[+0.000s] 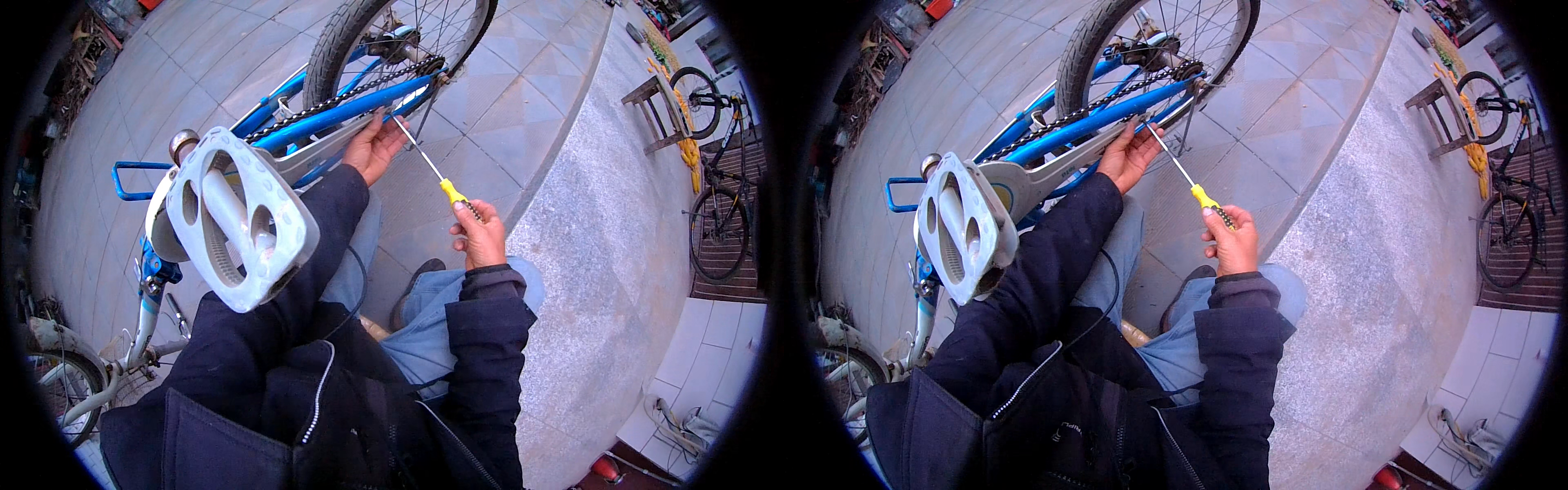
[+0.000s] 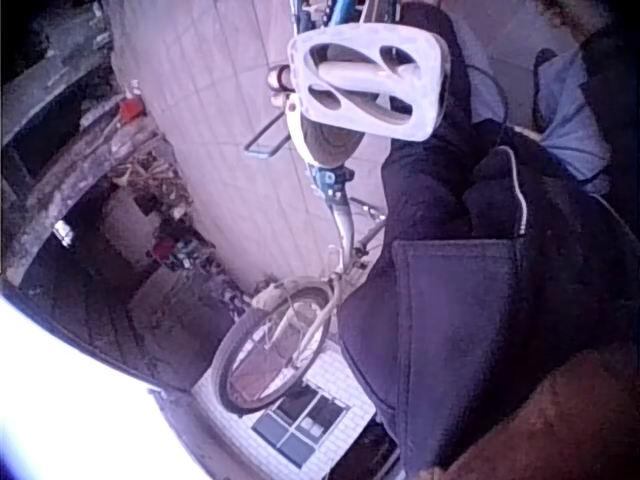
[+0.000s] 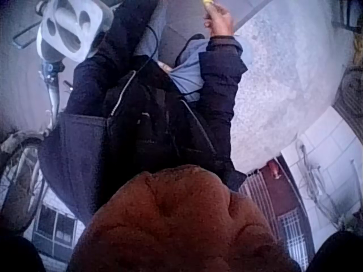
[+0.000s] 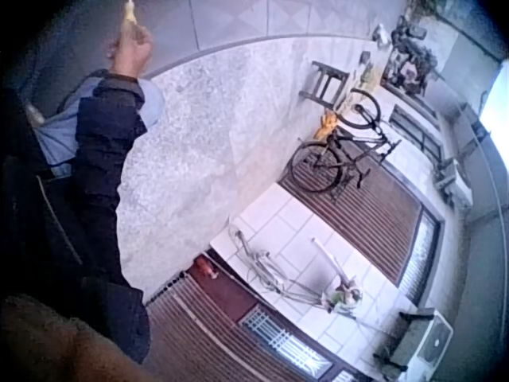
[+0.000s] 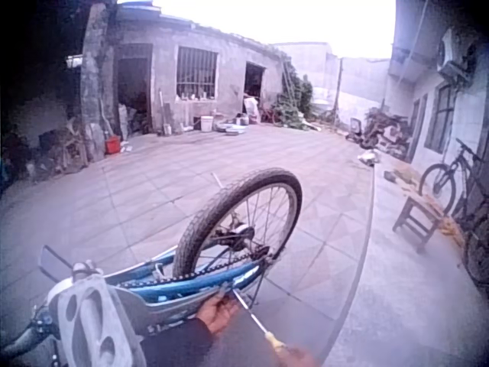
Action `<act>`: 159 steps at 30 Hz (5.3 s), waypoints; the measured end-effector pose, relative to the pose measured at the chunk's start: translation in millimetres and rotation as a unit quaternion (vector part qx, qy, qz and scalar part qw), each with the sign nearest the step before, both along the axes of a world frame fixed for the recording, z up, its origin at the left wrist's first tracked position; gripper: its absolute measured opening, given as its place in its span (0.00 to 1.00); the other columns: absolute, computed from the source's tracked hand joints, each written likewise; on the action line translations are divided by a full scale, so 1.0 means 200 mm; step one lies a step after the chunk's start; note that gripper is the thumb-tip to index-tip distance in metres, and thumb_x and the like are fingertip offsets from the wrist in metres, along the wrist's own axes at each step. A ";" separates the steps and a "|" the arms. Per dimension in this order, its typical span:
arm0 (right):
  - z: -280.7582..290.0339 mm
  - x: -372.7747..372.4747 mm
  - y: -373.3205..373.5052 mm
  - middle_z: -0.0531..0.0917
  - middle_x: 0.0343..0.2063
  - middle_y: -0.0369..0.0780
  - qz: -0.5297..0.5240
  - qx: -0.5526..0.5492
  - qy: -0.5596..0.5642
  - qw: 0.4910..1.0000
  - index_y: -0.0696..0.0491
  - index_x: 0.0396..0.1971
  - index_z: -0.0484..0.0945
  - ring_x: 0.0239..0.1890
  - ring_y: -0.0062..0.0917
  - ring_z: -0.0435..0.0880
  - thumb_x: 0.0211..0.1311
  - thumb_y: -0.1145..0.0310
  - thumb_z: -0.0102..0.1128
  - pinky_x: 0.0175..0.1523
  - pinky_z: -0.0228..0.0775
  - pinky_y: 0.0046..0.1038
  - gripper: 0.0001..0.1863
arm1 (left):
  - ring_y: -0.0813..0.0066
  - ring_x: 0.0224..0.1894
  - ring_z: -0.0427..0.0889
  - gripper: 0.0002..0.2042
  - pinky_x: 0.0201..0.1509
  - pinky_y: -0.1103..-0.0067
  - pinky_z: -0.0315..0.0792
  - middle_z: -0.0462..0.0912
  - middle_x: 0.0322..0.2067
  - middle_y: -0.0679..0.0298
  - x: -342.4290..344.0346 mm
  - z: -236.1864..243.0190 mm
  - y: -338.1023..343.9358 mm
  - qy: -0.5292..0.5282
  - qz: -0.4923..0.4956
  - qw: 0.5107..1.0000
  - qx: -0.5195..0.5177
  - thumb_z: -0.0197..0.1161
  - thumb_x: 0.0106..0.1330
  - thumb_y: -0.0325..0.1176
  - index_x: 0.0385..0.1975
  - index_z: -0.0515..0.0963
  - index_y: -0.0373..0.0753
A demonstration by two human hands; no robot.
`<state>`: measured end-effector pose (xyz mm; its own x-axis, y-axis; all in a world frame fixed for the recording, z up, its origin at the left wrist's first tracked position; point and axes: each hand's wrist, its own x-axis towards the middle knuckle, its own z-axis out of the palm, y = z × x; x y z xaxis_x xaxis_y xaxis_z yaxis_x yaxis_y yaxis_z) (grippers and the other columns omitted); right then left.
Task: The person uses a yellow screwdriver to adjust the bicycle chain and rear derailleur while the bike is upside down. They rotate the pedal with their left hand to move the chain and continue adjusting the mechanism with the screwdriver.
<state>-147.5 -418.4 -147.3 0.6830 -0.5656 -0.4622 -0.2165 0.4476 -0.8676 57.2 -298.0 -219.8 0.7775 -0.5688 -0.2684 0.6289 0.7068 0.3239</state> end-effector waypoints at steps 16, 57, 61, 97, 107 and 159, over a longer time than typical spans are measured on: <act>-0.01 0.00 -0.01 0.76 0.26 0.38 0.007 -0.040 -0.023 0.999 0.59 0.37 0.69 0.19 0.17 0.74 0.51 0.71 0.65 0.17 0.60 0.15 0.16 | 0.55 0.51 0.74 0.11 0.56 0.64 0.70 0.77 0.42 0.52 0.00 0.01 0.00 -0.002 -0.001 1.000 0.003 0.56 0.63 0.34 0.43 0.72 0.37; -0.02 0.02 -0.01 0.76 0.26 0.37 -0.012 -0.077 -0.042 0.996 0.59 0.37 0.69 0.22 0.18 0.75 0.49 0.74 0.65 0.18 0.62 0.16 0.17 | 0.55 0.51 0.74 0.13 0.56 0.63 0.70 0.77 0.42 0.51 0.01 -0.01 0.01 0.002 0.003 1.000 0.003 0.59 0.61 0.34 0.42 0.72 0.36; -0.05 0.01 -0.02 0.76 0.26 0.37 -0.006 0.000 -0.037 0.999 0.58 0.37 0.70 0.21 0.17 0.75 0.49 0.74 0.65 0.18 0.62 0.15 0.17 | 0.55 0.51 0.74 0.12 0.56 0.63 0.70 0.77 0.42 0.51 0.00 0.00 0.00 0.002 0.006 1.000 0.005 0.59 0.62 0.34 0.42 0.72 0.36; -0.02 -0.01 -0.02 0.79 0.25 0.42 -0.056 0.056 -0.059 0.995 0.58 0.39 0.66 0.19 0.19 0.76 0.55 0.67 0.62 0.21 0.71 0.21 0.17 | 0.57 0.51 0.74 0.13 0.55 0.65 0.70 0.78 0.40 0.54 0.01 0.01 0.00 -0.008 0.000 1.000 0.012 0.60 0.61 0.35 0.42 0.73 0.38; 0.02 -0.01 -0.03 0.77 0.22 0.39 -0.038 0.029 -0.033 0.998 0.58 0.40 0.66 0.14 0.18 0.74 0.53 0.69 0.63 0.16 0.66 0.18 0.18 | 0.57 0.50 0.75 0.13 0.55 0.65 0.70 0.78 0.40 0.54 0.02 -0.01 0.00 -0.002 -0.006 1.000 -0.005 0.60 0.60 0.34 0.42 0.72 0.37; -0.05 0.02 -0.02 0.74 0.20 0.37 -0.040 -0.023 -0.029 0.999 0.58 0.35 0.70 0.13 0.13 0.67 0.55 0.62 0.62 0.14 0.55 0.14 0.16 | 0.56 0.51 0.74 0.12 0.55 0.64 0.70 0.78 0.41 0.52 0.00 0.02 0.00 0.007 -0.005 1.000 0.022 0.59 0.61 0.34 0.42 0.73 0.37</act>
<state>-143.7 -421.7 -156.6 0.6599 -0.6383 -0.3963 -0.1311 0.4216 -0.8973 57.7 -298.3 -215.2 0.7674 -0.5644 -0.3044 0.6411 0.6848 0.3465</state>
